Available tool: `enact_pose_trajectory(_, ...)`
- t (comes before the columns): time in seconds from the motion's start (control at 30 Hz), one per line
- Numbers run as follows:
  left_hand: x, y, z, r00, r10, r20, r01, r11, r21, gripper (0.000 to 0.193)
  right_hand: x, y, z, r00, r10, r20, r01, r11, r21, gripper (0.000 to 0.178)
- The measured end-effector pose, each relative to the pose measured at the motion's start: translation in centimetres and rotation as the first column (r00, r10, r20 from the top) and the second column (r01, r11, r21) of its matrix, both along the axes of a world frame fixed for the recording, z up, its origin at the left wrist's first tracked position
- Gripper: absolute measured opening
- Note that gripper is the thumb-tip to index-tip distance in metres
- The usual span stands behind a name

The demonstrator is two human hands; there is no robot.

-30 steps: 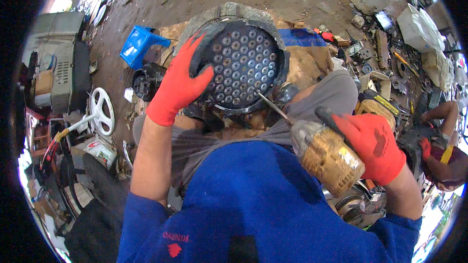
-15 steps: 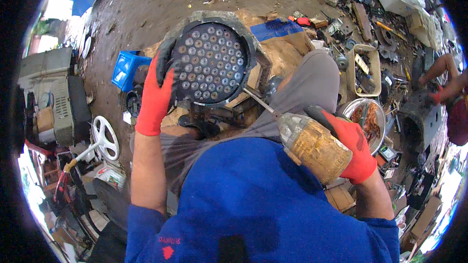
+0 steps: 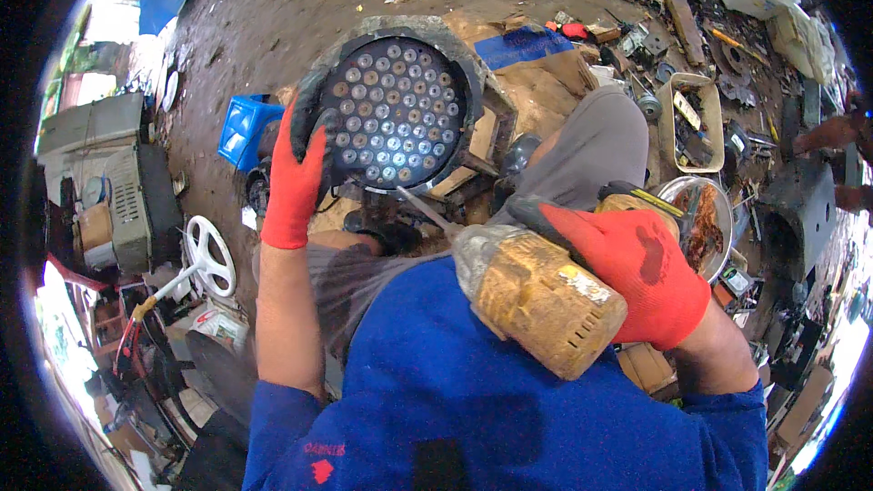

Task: The person sits on the ground and uses a power drill to work on a circular metal part with multiple holes. They hold the part with one hand and operate the drill with the other, occasionally adjusting the part's position. The person then places the part down and picks up a white bag.

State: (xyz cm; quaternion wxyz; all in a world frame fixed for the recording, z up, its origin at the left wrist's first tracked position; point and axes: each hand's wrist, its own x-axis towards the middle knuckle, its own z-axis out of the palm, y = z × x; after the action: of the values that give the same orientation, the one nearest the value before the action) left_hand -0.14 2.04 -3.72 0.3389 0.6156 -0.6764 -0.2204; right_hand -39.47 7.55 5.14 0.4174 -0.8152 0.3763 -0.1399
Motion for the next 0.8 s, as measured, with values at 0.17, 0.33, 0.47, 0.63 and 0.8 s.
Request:
enact_pose_trajectory(0.17, 0.2, -0.2, -0.9, 0.998, -0.004, -0.064, 0.002, 1.0, -0.028, 0.055, 2.5, -1.1, 0.0, 0.997, 0.056, -0.05, -0.056, 0.998, 0.005, 0.076)
enact_pose_trajectory(0.33, 0.1, -0.3, -1.2, 0.999, -0.009, -0.039, 0.006, 0.998, -0.066, 0.054, 3.0, -0.9, -0.6, 0.999, 0.037, -0.02, -0.038, 0.999, -0.021, 0.076)
enact_pose_trajectory(0.47, 0.1, -0.2, -1.2, 0.999, -0.008, -0.042, 0.005, 0.998, -0.065, 0.054, 3.2, -1.1, -0.3, 0.998, 0.029, -0.06, -0.027, 0.999, 0.024, 0.075)
enact_pose_trajectory(0.63, 0.0, -0.4, -1.1, 0.999, -0.029, -0.026, 0.027, 0.995, -0.095, 0.054, 3.3, -1.3, 0.0, 0.997, 0.055, -0.06, -0.054, 0.998, 0.019, 0.077)
enact_pose_trajectory(0.8, 0.0, -0.5, -1.3, 0.999, -0.025, -0.043, 0.021, 0.996, -0.09, 0.054, 3.4, -1.2, -0.1, 0.997, 0.047, -0.062, -0.045, 0.998, 0.034, 0.077)
